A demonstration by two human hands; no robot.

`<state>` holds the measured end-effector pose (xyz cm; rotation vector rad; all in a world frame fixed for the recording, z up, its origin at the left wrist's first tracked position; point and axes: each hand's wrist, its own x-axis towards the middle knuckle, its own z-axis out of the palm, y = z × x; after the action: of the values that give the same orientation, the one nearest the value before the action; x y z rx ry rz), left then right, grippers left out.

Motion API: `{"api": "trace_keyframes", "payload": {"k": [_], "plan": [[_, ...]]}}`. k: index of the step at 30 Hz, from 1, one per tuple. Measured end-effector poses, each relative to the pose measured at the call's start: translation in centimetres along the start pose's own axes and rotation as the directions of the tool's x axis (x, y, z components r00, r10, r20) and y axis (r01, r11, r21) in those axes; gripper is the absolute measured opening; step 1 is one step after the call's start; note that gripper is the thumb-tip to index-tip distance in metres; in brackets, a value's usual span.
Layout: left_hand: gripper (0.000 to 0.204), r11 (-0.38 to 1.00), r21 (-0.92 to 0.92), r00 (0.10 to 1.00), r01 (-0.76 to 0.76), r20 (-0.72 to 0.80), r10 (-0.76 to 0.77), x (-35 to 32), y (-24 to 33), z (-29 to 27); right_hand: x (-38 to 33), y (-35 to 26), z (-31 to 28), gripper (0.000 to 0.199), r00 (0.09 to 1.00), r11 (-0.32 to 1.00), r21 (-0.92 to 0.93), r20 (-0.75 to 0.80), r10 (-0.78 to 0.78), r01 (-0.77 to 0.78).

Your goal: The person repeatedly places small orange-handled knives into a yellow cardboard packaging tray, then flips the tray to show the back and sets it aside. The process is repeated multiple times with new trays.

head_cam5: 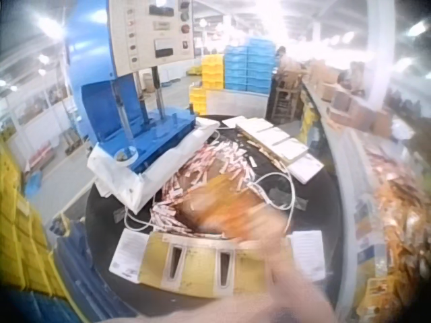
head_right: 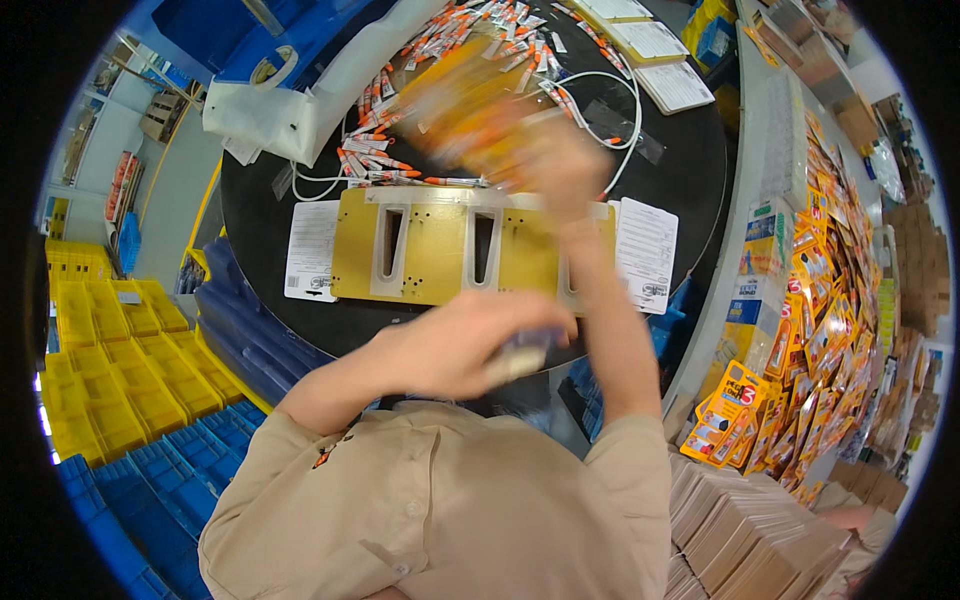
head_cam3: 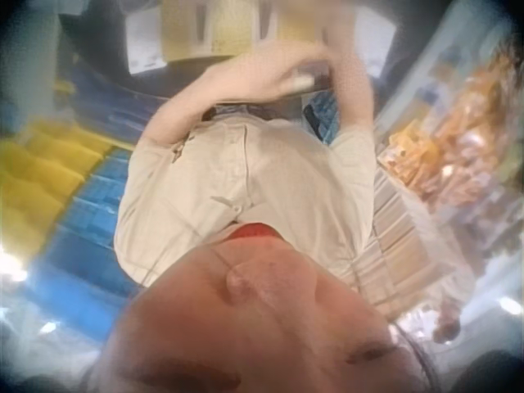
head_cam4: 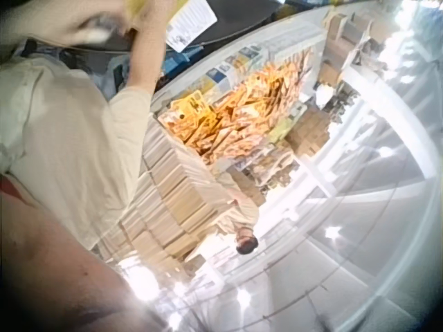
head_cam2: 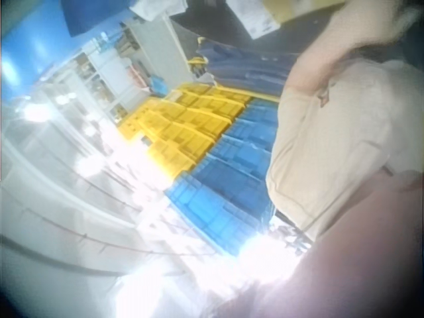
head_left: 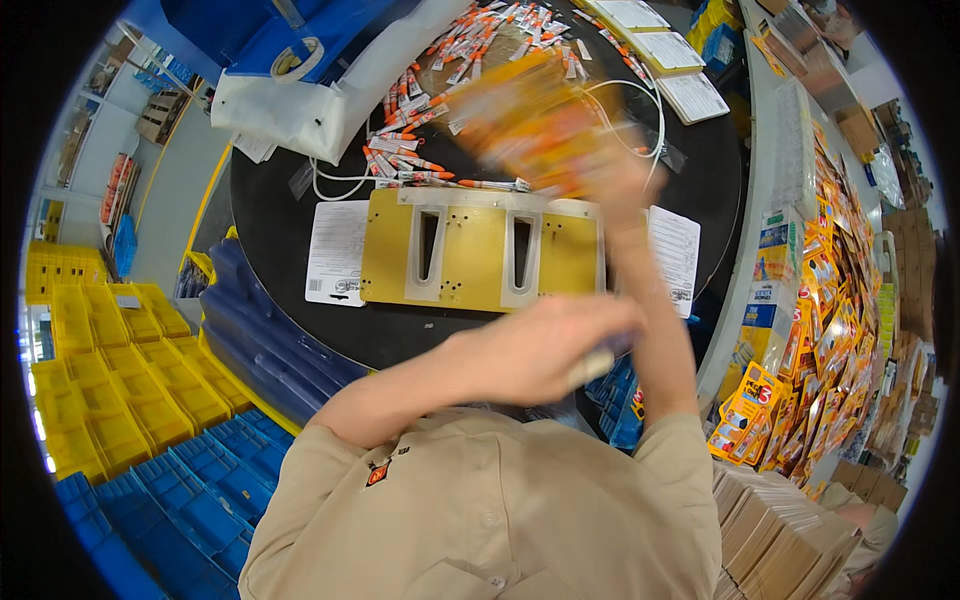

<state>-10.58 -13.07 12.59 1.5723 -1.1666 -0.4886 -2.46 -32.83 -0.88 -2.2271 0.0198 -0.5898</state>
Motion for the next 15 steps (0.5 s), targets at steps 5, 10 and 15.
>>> {"api": "trace_keyframes", "payload": {"k": [5, 10, 15], "plan": [[0.029, 0.951, 0.173, 0.962, 0.258, -0.133, -0.237, 5.2, -9.4, 2.1, 3.5, 12.9, -26.4, 0.035, 0.286, 0.775, 0.625, -0.763, 0.580, 0.095], [0.034, 0.845, 0.284, 0.891, 0.453, -0.143, -0.430, 8.4, -14.3, 5.0, 0.2, 19.5, -34.1, 0.042, -0.044, 0.778, 0.510, -0.826, 0.562, 0.367], [0.043, 0.675, 0.393, 0.777, 0.624, -0.218, -0.591, 9.5, -14.6, 5.9, 10.0, 14.9, -12.8, 0.021, 0.877, 0.850, 0.527, -0.394, 0.276, -0.031]]}}
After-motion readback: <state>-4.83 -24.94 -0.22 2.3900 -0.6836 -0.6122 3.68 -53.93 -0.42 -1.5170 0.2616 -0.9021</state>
